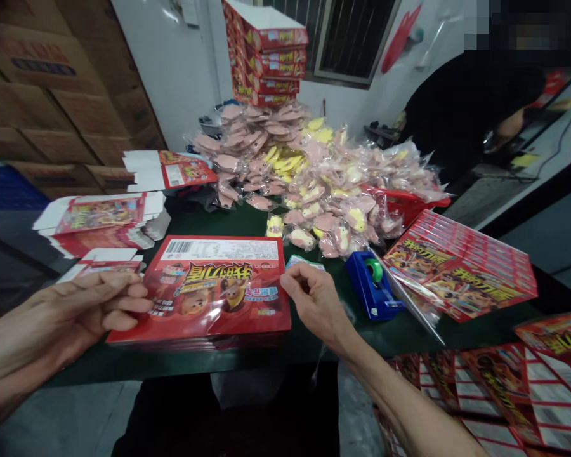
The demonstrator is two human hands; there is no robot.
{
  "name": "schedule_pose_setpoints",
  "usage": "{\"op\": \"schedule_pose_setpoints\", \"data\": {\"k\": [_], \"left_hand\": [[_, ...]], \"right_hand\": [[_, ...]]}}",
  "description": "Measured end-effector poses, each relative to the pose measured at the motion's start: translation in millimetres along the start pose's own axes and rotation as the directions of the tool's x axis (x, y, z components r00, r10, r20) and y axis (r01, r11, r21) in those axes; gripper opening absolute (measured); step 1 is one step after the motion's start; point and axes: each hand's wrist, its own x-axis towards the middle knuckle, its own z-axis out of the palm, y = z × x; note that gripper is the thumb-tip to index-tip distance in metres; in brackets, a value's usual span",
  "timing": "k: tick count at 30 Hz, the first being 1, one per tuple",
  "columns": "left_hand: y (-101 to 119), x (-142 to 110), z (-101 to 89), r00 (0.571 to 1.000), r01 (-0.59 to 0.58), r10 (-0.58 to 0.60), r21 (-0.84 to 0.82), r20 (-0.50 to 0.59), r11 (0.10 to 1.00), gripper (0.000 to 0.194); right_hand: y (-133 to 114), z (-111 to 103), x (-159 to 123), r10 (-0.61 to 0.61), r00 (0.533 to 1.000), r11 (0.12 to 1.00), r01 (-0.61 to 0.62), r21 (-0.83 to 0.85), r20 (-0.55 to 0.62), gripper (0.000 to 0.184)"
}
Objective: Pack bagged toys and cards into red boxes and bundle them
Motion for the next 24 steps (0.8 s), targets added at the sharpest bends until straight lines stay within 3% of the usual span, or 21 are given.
{"op": "schedule_pose_setpoints", "data": {"k": [3, 7, 11, 13, 15, 16, 18, 20, 21, 22, 24], "left_hand": [[-3.8, 3.1, -4.8, 0.994, -0.061, 0.055, 0.063, 0.098, 0.996, 0.009], [-2.4, 6.6, -16.0, 0.972, -0.168, 0.175, -0.051, 0.158, 0.984, 0.009], [10.4, 6.4, -17.4, 0.893, -0.42, 0.416, -0.01, 0.17, 0.907, 0.011], [18.2, 6.7, -4.3, 0.822, -0.538, 0.49, 0.113, 0.291, 0.835, 0.019], [24.1, 9.5, 19.4, 0.722, -0.649, 0.485, 0.241, 0.493, 0.722, 0.023], [25.7, 11.9, 34.1, 0.658, -0.705, 0.45, 0.285, 0.603, 0.649, 0.025], [26.3, 18.1, 65.0, 0.488, -0.816, 0.317, 0.296, 0.813, 0.497, 0.028], [24.8, 24.8, 92.1, 0.333, -0.895, 0.164, 0.257, 0.928, 0.365, 0.028], [24.2, 27.7, 102.6, 0.283, -0.922, 0.097, 0.242, 0.954, 0.303, 0.025], [24.0, 30.0, 110.8, 0.257, -0.936, 0.028, 0.241, 0.966, 0.256, 0.021], [24.9, 32.8, 120.8, 0.261, -0.937, -0.1, 0.277, 0.96, 0.212, 0.009]], "right_hand": [[4.6, 8.6, 0.5, 0.034, 0.997, 0.999, -0.035, -0.015, -0.074, 0.028], [8.5, 17.2, -5.4, -0.015, 0.982, 0.984, -0.019, -0.178, -0.188, 0.027], [14.5, 20.7, -8.9, -0.132, 0.953, 0.952, 0.046, -0.301, -0.272, 0.023], [14.7, 21.6, -9.4, -0.191, 0.944, 0.938, 0.094, -0.334, -0.271, 0.023], [13.2, 22.2, -9.6, -0.226, 0.938, 0.927, 0.124, -0.354, -0.264, 0.022], [12.3, 22.5, -9.7, -0.237, 0.935, 0.924, 0.132, -0.359, -0.264, 0.022], [10.8, 22.8, -10.1, -0.247, 0.93, 0.922, 0.139, -0.36, -0.273, 0.022], [10.0, 22.9, -10.7, -0.245, 0.929, 0.924, 0.138, -0.357, -0.276, 0.022], [10.0, 23.0, -11.1, -0.24, 0.931, 0.925, 0.134, -0.355, -0.275, 0.023], [10.2, 23.0, -11.4, -0.236, 0.933, 0.927, 0.131, -0.352, -0.273, 0.023], [11.1, 23.1, -11.7, -0.232, 0.934, 0.93, 0.13, -0.344, -0.272, 0.023]]}}
